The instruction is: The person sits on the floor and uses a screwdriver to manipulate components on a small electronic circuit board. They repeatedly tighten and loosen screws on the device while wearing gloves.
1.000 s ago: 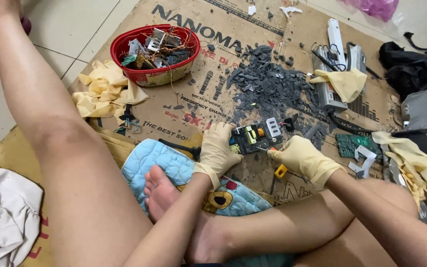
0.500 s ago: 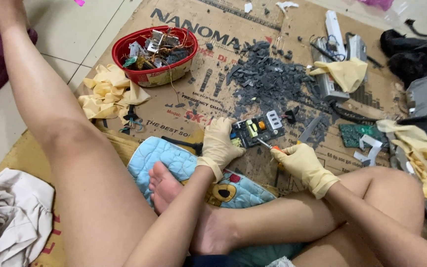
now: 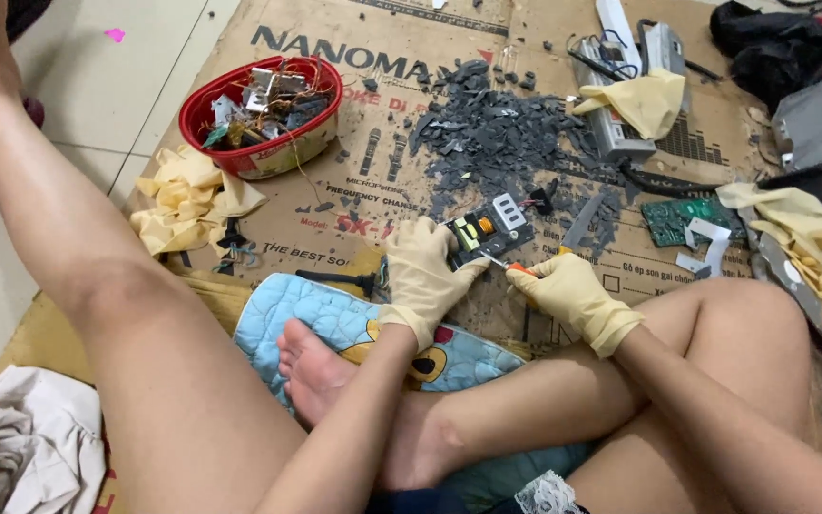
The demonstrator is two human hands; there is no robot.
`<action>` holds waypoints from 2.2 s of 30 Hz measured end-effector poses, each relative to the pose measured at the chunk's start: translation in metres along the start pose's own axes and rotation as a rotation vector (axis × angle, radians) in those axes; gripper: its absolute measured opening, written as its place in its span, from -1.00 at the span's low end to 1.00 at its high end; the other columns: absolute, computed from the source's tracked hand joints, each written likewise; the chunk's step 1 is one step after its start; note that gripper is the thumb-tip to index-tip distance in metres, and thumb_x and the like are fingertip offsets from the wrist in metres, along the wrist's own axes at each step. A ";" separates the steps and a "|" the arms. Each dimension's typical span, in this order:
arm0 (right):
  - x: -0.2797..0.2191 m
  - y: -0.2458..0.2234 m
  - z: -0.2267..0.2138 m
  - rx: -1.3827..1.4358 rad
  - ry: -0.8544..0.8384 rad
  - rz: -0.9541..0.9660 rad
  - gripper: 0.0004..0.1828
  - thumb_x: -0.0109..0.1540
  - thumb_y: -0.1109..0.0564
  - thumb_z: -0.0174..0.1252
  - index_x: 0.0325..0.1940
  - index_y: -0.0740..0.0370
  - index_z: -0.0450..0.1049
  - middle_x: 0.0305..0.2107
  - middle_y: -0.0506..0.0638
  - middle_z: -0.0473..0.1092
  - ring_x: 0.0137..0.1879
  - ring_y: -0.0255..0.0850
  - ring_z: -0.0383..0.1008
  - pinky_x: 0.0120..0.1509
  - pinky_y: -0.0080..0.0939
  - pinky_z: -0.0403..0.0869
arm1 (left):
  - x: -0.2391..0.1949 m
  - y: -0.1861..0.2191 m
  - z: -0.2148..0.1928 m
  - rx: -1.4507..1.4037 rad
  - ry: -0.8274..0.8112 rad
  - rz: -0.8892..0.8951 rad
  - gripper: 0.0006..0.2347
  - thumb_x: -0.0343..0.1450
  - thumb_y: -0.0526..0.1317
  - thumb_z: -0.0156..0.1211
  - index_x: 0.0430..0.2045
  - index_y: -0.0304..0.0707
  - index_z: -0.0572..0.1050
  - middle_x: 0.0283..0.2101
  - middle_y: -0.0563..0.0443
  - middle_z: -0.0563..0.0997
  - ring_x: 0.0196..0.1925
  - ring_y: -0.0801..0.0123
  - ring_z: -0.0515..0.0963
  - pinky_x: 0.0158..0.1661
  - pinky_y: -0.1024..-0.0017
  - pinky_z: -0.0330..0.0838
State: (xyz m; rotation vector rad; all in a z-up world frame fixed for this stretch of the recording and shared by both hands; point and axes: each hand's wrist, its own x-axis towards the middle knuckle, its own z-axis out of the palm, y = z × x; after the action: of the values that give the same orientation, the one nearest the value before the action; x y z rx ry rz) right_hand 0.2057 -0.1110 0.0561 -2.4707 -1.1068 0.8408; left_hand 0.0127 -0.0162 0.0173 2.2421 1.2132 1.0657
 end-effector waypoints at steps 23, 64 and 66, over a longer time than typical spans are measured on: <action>-0.005 -0.009 -0.008 0.122 -0.174 0.057 -0.68 0.17 -0.15 0.23 -0.31 0.07 0.73 -0.87 -0.04 0.34 -0.85 -0.26 0.25 -0.80 -0.34 0.20 | 0.011 0.020 0.021 0.283 -0.276 -0.103 -0.77 0.27 0.05 0.25 -0.68 -0.04 0.57 -0.50 0.01 0.60 -0.12 0.06 0.55 0.12 0.09 0.27; 0.008 -0.005 0.001 -0.082 -0.225 0.106 -0.66 0.15 -0.26 0.23 -0.43 -0.04 0.70 -0.85 -0.10 0.33 -0.80 -0.26 0.34 -0.70 -0.38 0.33 | 0.029 0.054 -0.012 0.085 -0.161 -0.603 -0.75 0.33 -0.07 -0.05 -0.64 -0.12 0.54 -0.45 -0.20 0.64 -0.16 -0.11 0.65 -0.08 0.13 0.47; -0.001 -0.012 -0.002 -0.057 -0.224 0.109 -0.67 0.14 -0.22 0.25 -0.42 0.02 0.70 -0.84 -0.09 0.33 -0.80 -0.25 0.34 -0.71 -0.37 0.31 | 0.038 0.054 -0.030 0.071 -0.061 -0.593 -0.76 0.41 -0.15 -0.04 -0.69 -0.09 0.46 -0.50 -0.13 0.63 -0.22 0.09 0.68 -0.04 0.24 0.44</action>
State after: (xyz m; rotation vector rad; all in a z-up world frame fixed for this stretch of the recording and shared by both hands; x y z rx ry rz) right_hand 0.1998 -0.1041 0.0642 -2.5510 -1.0889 1.1581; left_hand 0.0322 -0.0158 0.0867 1.7561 1.7530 0.7196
